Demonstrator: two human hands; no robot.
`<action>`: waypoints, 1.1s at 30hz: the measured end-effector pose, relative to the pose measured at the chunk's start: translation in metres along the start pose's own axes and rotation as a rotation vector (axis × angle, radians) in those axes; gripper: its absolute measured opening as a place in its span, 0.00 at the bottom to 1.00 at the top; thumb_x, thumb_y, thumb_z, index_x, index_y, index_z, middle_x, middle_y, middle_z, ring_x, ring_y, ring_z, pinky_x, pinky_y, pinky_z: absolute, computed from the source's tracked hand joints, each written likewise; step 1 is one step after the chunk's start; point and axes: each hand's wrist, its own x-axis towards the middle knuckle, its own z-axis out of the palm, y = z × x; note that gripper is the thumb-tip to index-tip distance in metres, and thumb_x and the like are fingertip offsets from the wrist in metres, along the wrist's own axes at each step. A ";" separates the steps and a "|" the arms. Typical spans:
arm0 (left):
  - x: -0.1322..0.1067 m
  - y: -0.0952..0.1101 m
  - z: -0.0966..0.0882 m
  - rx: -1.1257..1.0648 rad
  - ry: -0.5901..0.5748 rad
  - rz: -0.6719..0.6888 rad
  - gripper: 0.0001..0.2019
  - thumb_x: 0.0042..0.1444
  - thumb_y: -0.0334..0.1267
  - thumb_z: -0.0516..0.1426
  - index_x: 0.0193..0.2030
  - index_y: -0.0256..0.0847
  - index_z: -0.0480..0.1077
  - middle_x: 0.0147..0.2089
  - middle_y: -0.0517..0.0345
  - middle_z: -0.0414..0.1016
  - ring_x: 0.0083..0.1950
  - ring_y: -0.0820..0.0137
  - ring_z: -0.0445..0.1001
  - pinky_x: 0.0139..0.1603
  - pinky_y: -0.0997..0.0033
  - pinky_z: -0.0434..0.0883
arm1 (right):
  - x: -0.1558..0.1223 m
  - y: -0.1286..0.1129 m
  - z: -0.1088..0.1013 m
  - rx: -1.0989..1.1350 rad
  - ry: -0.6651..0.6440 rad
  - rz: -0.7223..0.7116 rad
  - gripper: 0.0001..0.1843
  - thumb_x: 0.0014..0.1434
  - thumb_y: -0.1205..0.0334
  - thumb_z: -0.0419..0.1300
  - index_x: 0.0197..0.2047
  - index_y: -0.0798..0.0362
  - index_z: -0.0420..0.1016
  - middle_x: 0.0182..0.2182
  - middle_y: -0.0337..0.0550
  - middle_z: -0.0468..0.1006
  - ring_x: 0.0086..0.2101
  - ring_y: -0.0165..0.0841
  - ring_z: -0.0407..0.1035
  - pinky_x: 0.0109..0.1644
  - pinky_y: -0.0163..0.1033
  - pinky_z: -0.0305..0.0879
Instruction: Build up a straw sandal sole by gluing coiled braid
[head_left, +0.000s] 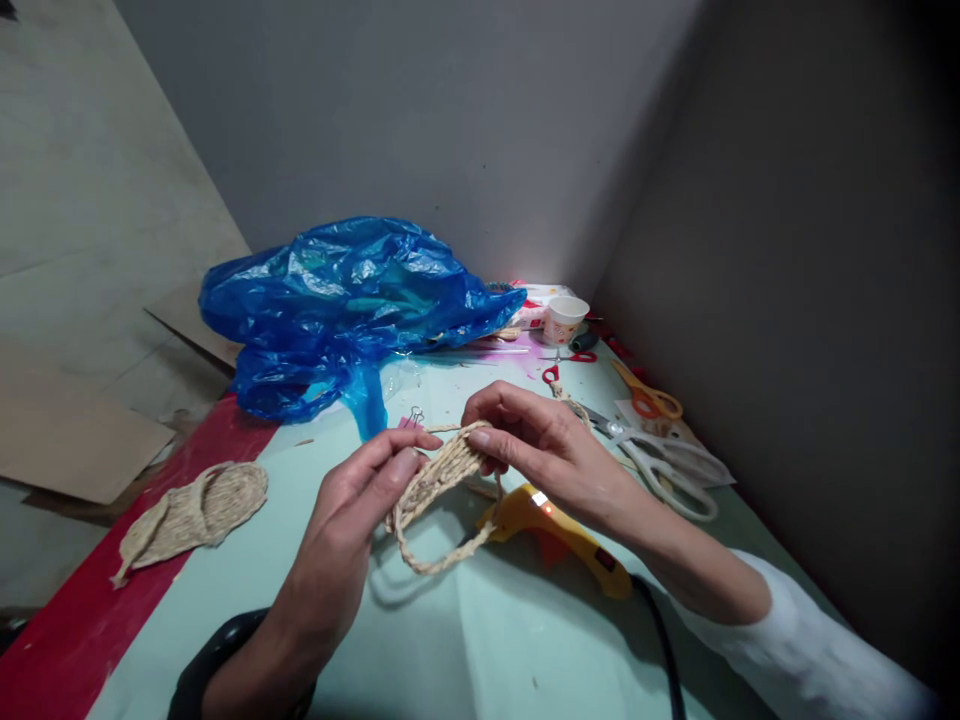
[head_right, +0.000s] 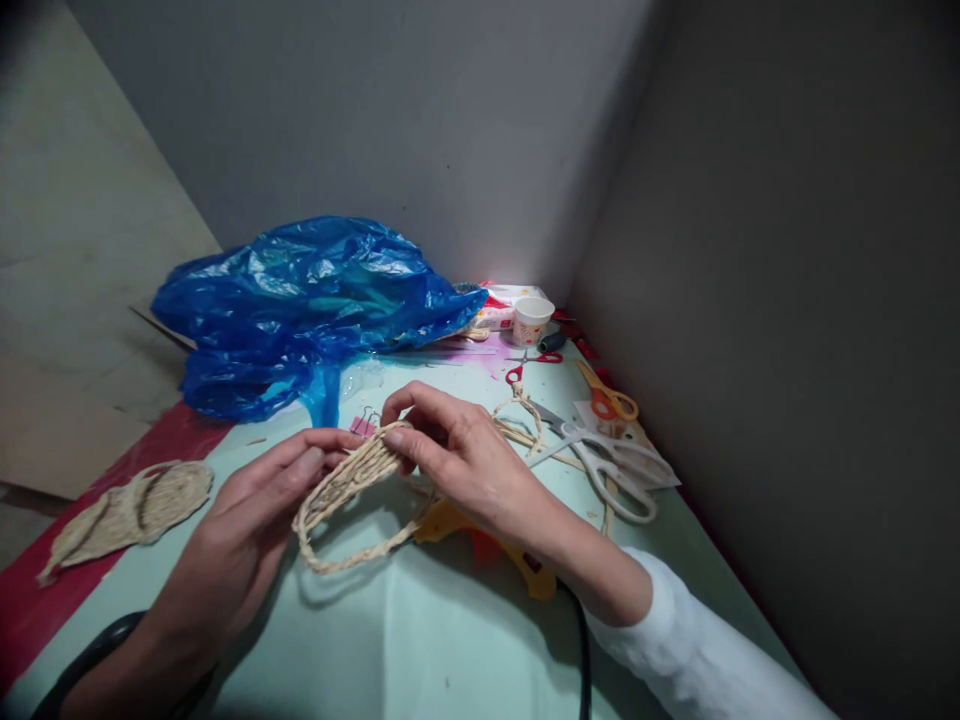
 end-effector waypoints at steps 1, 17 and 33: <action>0.001 0.000 0.000 -0.044 -0.010 -0.010 0.12 0.60 0.48 0.61 0.44 0.44 0.78 0.45 0.55 0.80 0.50 0.59 0.76 0.50 0.66 0.69 | 0.000 0.000 -0.001 0.005 -0.003 -0.007 0.09 0.71 0.55 0.56 0.44 0.52 0.69 0.30 0.35 0.71 0.31 0.27 0.65 0.36 0.35 0.59; 0.005 0.004 0.001 -0.294 -0.223 -0.275 0.11 0.56 0.45 0.65 0.39 0.40 0.82 0.34 0.53 0.82 0.32 0.68 0.75 0.36 0.72 0.72 | 0.002 -0.001 -0.013 0.061 -0.001 -0.007 0.09 0.70 0.56 0.58 0.46 0.53 0.67 0.33 0.38 0.73 0.34 0.28 0.67 0.38 0.34 0.63; -0.002 -0.007 0.005 0.164 -0.225 -0.168 0.12 0.59 0.46 0.63 0.39 0.40 0.83 0.33 0.53 0.83 0.33 0.67 0.75 0.36 0.70 0.69 | 0.002 -0.003 0.004 0.113 -0.014 0.218 0.18 0.60 0.50 0.65 0.33 0.59 0.75 0.28 0.40 0.73 0.29 0.28 0.64 0.34 0.33 0.59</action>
